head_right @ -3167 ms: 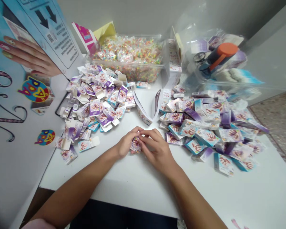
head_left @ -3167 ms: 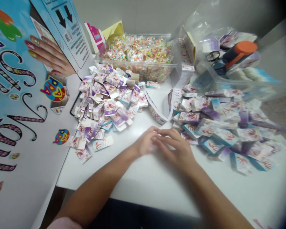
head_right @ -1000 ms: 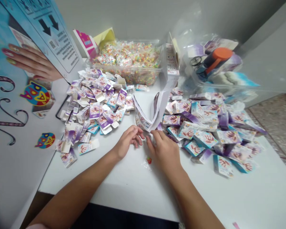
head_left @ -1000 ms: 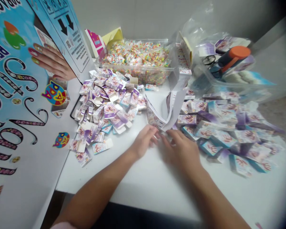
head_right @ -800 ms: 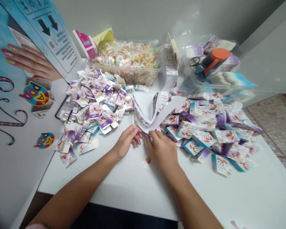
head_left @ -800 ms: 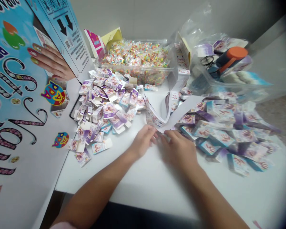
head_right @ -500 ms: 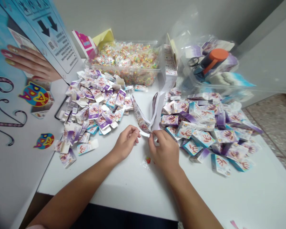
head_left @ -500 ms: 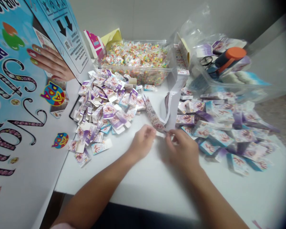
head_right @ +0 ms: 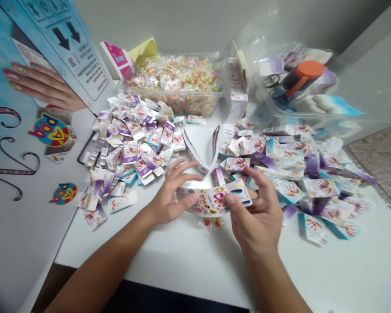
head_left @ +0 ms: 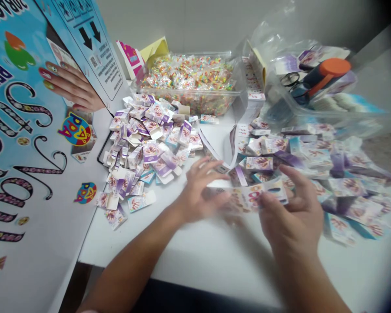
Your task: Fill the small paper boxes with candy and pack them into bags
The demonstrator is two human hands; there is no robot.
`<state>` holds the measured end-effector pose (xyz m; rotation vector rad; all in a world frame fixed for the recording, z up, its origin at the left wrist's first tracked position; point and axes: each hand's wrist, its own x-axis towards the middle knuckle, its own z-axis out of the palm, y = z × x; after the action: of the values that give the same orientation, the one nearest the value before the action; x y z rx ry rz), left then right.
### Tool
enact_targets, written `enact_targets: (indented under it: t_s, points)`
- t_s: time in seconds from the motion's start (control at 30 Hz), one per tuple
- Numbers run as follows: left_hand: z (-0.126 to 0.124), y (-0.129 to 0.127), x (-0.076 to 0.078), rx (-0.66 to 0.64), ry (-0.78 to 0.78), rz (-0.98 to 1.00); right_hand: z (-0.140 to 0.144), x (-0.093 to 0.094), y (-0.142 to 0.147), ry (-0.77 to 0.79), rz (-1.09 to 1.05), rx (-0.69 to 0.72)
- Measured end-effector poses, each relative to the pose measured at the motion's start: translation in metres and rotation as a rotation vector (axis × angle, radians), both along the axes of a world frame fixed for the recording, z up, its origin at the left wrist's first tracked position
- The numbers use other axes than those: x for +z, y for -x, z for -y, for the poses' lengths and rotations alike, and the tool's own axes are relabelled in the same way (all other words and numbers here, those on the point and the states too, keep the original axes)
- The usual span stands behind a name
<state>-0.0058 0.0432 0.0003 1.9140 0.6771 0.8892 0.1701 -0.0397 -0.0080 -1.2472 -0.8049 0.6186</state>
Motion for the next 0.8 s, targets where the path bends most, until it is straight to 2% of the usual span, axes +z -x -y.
enact_targets:
  t_s: [0.1,0.17,0.27,0.4,0.47,0.53,0.6,0.7,0.77,0.8]
  points:
    - [0.002,-0.002,-0.002,-0.194,0.313,0.029,-0.005,0.0,-0.005,-0.032,-0.103,-0.058]
    - [0.002,-0.004,-0.005,-0.251,0.482,0.048,-0.009,0.0,-0.006,-0.061,-0.099,-0.088]
    - [-0.001,-0.003,-0.009,-0.3,0.649,0.091,-0.012,0.0,-0.007,-0.054,-0.082,-0.086]
    - [-0.007,0.001,-0.01,-0.502,0.765,0.063,-0.013,-0.004,-0.009,-0.019,-0.08,-0.086]
    - [-0.007,0.001,-0.009,-0.531,0.759,0.005,-0.013,-0.007,-0.008,-0.004,-0.094,-0.102]
    - [-0.005,-0.001,-0.009,-0.504,0.735,-0.052,-0.012,-0.009,-0.006,0.011,-0.074,-0.13]
    - [-0.003,-0.003,-0.012,-0.45,0.737,-0.058,-0.011,-0.008,-0.002,0.013,0.073,-0.163]
    - [-0.002,-0.004,-0.016,-0.305,0.751,0.013,-0.01,-0.006,0.001,-0.034,0.597,-0.231]
    - [-0.003,-0.004,-0.017,-0.206,0.709,0.067,-0.01,-0.006,0.001,-0.057,0.964,-0.198]
    - [-0.003,-0.004,-0.016,-0.171,0.672,0.09,-0.01,-0.007,0.0,-0.05,1.091,-0.125]
